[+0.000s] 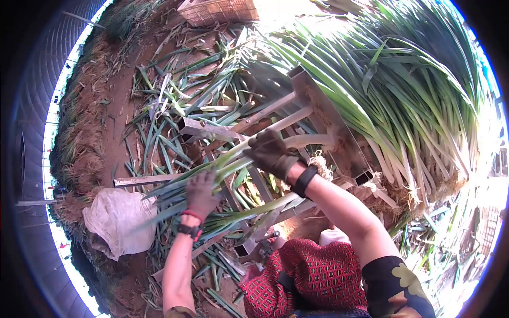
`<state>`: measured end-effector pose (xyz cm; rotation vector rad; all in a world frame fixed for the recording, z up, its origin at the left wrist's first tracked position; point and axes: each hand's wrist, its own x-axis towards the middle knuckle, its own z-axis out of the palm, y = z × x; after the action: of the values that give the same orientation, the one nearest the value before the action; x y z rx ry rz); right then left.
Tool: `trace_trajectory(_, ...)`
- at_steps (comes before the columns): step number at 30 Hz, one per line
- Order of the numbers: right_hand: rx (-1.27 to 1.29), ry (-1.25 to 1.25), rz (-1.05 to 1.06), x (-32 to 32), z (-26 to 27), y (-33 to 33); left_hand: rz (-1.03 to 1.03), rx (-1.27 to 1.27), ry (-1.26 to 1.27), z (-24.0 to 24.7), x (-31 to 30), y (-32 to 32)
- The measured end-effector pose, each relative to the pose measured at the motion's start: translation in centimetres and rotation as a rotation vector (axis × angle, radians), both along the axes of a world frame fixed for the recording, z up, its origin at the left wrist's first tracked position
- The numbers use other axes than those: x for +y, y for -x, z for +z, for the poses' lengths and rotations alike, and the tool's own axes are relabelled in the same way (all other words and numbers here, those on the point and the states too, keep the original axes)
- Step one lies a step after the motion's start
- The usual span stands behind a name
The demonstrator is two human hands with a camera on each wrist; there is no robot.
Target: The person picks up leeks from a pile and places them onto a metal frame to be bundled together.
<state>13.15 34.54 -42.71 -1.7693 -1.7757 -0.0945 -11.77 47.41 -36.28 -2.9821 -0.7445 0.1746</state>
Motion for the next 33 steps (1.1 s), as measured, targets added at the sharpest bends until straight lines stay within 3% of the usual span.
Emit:
trace_trajectory(2,-0.033,-0.022,-0.037,-0.2,0.4,-1.3,-0.06,-0.111,-0.108,-3.6,-0.3,-1.4)
trace_trajectory(4,-0.124,-0.109,-0.069,-1.3,2.1,0.2,-0.101,0.005,-0.2,-5.2,0.0,-1.0)
trace_trajectory(5,-0.081,-0.094,-0.12,-2.3,3.5,1.9,-0.122,0.061,-0.25,-5.6,0.1,-0.9)
trace_trajectory(7,0.106,0.002,-0.019,-5.1,3.8,4.3,-0.115,0.078,-0.162,-4.8,-0.2,-0.9)
trace_trajectory(9,0.629,0.148,-0.035,-9.0,3.1,6.0,-0.131,0.089,-0.097,-5.4,0.5,0.7)
trace_trajectory(10,0.893,0.219,-0.047,-10.8,2.7,6.0,-0.135,-0.005,-0.07,-2.3,-0.8,-0.2)
trace_trajectory(13,1.608,0.488,-0.268,-14.8,0.4,3.7,-0.154,0.049,0.053,-2.4,1.7,3.5)
trace_trajectory(15,1.926,0.157,-0.265,-15.4,0.0,2.2,-0.144,0.04,0.132,-0.4,1.4,3.5)
trace_trajectory(16,1.887,0.24,-0.319,-14.9,-0.9,1.0,-0.136,0.055,0.147,-0.4,1.6,4.1)
trace_trajectory(17,1.807,0.225,-0.435,-13.4,1.6,0.5,-0.129,0.068,0.161,-0.5,1.9,4.3)
trace_trajectory(19,1.872,0.099,-0.481,-12.2,0.0,-0.7,-0.13,0.045,0.182,-1.3,2.0,4.4)
trace_trajectory(22,1.74,0.026,-0.564,-9.1,-0.2,-2.5,-0.044,0.093,0.217,-2.6,2.3,3.2)
trace_trajectory(25,1.872,-0.097,-0.444,-6.6,-3.0,-3.9,-0.04,0.071,0.211,-2.1,2.7,1.2)
trace_trajectory(26,1.808,-0.058,-0.568,-5.7,-4.7,-4.6,-0.049,0.055,0.187,-3.0,3.2,1.3)
trace_trajectory(30,1.617,0.048,-0.678,-3.7,-6.6,-6.0,-0.007,-0.06,0.231,-4.5,2.9,0.9)
trace_trajectory(33,1.623,0.058,-0.781,-2.9,-4.3,-6.0,0.066,-0.059,0.291,-6.2,2.3,1.1)
